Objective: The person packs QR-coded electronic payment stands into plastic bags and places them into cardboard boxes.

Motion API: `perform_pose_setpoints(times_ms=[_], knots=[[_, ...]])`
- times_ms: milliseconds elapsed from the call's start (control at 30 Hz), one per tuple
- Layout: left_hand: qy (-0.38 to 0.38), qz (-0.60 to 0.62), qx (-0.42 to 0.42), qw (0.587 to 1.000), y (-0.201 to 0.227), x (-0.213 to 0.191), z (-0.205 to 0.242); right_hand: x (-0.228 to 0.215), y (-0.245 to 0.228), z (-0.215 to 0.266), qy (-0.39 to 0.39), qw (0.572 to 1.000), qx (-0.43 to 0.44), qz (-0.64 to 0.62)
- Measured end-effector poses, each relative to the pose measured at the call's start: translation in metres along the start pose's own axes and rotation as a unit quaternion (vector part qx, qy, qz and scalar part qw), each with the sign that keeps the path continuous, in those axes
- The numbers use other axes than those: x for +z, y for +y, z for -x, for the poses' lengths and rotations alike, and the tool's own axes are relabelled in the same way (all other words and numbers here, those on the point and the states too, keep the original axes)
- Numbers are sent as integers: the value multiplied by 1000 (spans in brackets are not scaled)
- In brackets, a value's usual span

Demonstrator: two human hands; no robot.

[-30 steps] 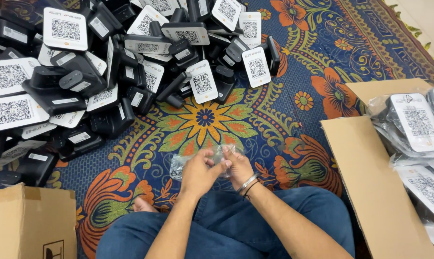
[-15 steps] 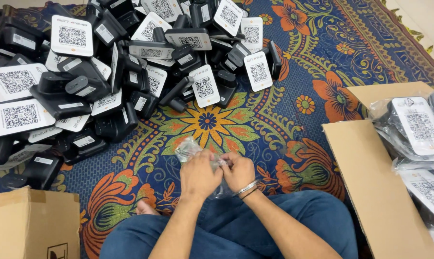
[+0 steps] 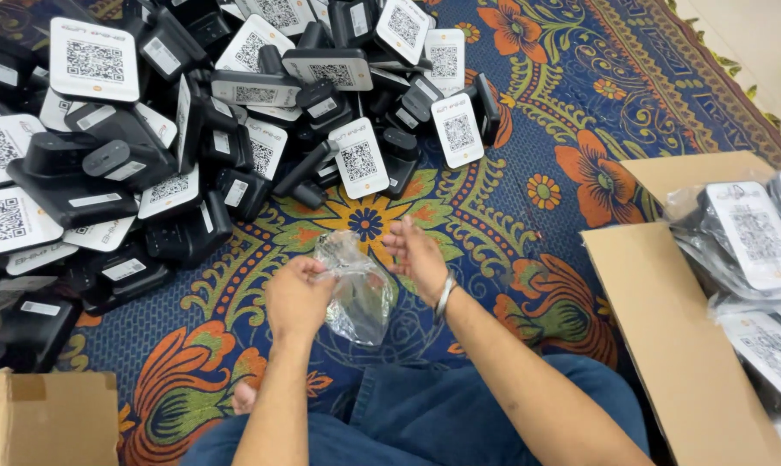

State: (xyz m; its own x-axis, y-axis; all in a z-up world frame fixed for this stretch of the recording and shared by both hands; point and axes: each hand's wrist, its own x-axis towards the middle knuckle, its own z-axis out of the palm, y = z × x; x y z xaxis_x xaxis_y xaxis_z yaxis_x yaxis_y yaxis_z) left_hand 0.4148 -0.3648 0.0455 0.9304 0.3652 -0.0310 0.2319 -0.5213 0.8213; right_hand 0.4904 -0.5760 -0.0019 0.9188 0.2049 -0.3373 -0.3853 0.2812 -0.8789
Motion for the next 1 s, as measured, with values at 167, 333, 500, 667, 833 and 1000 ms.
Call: perform_pose_setpoints(times_ms=[167, 333, 500, 667, 833, 1000], knots=[[-33, -111, -35, 993, 36, -16, 5, -11, 22, -114, 146, 988, 14, 51], [-8, -134, -12, 991, 31, -9, -9, 2, 23, -169, 175, 974, -22, 140], [55, -8, 4, 998, 22, 3, -20, -1, 32, -194, 217, 971, -9, 102], [57, 118, -22, 991, 28, 2, -19, 2, 7, -172, 203, 978, -10, 48], [50, 212, -42, 975, 17, 6, -18, -15, 7, -136, 157, 987, -22, 24], [3, 65, -27, 997, 27, -4, -6, -51, 21, -84, 116, 993, -8, 37]])
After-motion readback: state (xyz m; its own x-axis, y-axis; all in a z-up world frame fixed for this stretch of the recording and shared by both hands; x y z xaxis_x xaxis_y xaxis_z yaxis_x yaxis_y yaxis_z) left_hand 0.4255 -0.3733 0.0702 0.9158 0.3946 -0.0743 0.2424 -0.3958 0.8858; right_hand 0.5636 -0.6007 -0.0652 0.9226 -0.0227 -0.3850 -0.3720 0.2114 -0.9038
